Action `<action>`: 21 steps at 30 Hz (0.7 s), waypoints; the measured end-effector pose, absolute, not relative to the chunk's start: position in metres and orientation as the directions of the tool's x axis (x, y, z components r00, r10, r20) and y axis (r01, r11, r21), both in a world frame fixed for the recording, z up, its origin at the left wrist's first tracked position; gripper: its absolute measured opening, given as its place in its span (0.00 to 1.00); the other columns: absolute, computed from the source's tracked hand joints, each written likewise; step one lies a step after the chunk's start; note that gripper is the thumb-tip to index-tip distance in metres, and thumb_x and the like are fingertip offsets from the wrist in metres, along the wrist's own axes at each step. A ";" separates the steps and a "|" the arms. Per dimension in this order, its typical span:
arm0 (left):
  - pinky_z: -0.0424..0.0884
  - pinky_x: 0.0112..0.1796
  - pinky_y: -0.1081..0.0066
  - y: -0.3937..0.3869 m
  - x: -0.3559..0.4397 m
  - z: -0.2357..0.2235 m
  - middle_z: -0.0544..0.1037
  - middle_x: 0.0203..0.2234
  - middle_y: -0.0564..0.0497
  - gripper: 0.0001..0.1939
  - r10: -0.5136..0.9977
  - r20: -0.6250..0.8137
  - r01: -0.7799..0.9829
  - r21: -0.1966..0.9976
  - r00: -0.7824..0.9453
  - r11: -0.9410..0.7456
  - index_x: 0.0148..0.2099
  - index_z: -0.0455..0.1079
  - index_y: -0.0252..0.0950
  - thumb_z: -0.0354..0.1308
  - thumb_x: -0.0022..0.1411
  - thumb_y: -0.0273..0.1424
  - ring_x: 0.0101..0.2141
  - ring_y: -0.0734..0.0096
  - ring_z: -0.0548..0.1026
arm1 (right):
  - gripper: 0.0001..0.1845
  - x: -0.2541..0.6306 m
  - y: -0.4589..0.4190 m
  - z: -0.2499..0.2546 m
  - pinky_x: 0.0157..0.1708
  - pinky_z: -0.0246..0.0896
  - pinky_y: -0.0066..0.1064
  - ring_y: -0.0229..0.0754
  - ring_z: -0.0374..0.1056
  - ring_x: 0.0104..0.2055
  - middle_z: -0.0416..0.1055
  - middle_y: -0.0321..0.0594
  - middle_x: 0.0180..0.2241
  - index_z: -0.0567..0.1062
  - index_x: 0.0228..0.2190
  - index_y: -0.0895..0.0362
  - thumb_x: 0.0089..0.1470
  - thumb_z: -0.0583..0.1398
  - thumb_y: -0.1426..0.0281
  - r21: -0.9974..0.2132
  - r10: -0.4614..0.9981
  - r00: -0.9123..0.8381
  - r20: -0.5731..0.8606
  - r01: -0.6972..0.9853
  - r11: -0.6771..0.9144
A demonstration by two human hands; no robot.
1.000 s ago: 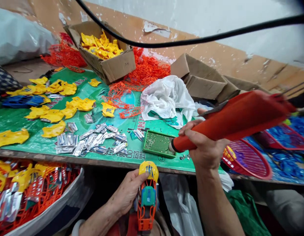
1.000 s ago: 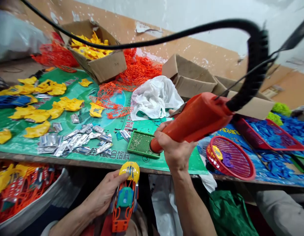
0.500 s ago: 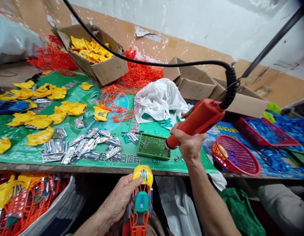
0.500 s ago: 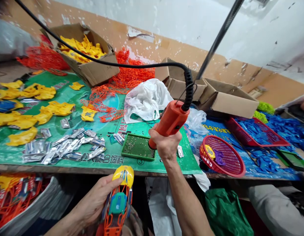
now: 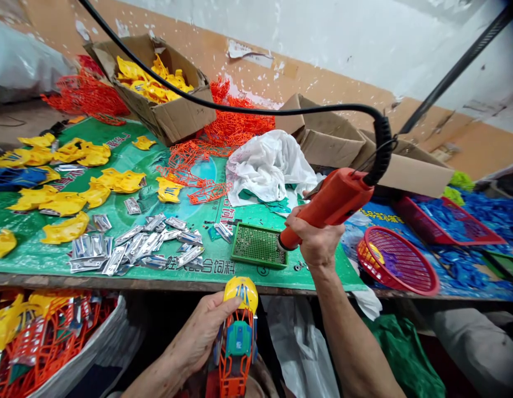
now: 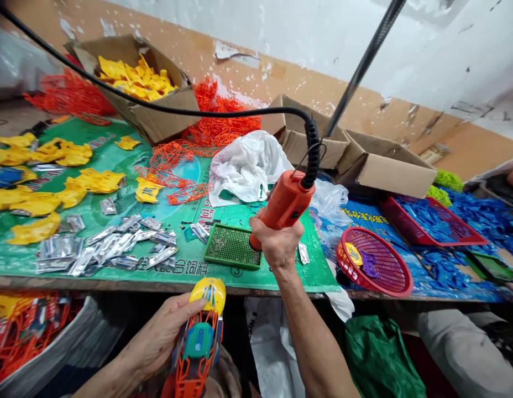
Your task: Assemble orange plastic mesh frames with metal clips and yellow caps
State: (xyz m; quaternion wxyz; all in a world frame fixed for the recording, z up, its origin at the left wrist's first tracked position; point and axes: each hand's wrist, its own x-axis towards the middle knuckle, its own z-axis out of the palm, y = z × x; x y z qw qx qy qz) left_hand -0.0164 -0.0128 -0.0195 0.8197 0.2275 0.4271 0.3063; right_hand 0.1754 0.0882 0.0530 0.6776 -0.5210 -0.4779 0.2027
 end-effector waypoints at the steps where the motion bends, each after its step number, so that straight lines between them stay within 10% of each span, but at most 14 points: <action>1: 0.71 0.26 0.73 -0.013 -0.015 -0.018 0.79 0.25 0.45 0.19 0.693 -0.570 -0.313 0.626 0.440 0.714 0.35 0.76 0.29 0.67 0.53 0.42 0.23 0.70 0.75 | 0.07 0.175 0.088 0.053 0.28 0.67 0.36 0.39 0.67 0.24 0.70 0.31 0.20 0.73 0.21 0.56 0.34 0.66 0.72 -0.900 0.770 0.465 0.436 0.224 0.374; 21: 0.69 0.22 0.75 -0.015 -0.004 -0.024 0.77 0.20 0.49 0.20 0.743 -0.607 -0.324 0.668 0.282 0.670 0.33 0.75 0.29 0.68 0.50 0.43 0.19 0.73 0.73 | 0.12 0.175 0.076 0.079 0.27 0.63 0.36 0.38 0.65 0.22 0.69 0.31 0.22 0.72 0.27 0.56 0.35 0.66 0.74 -0.890 0.802 0.435 0.409 -0.004 0.456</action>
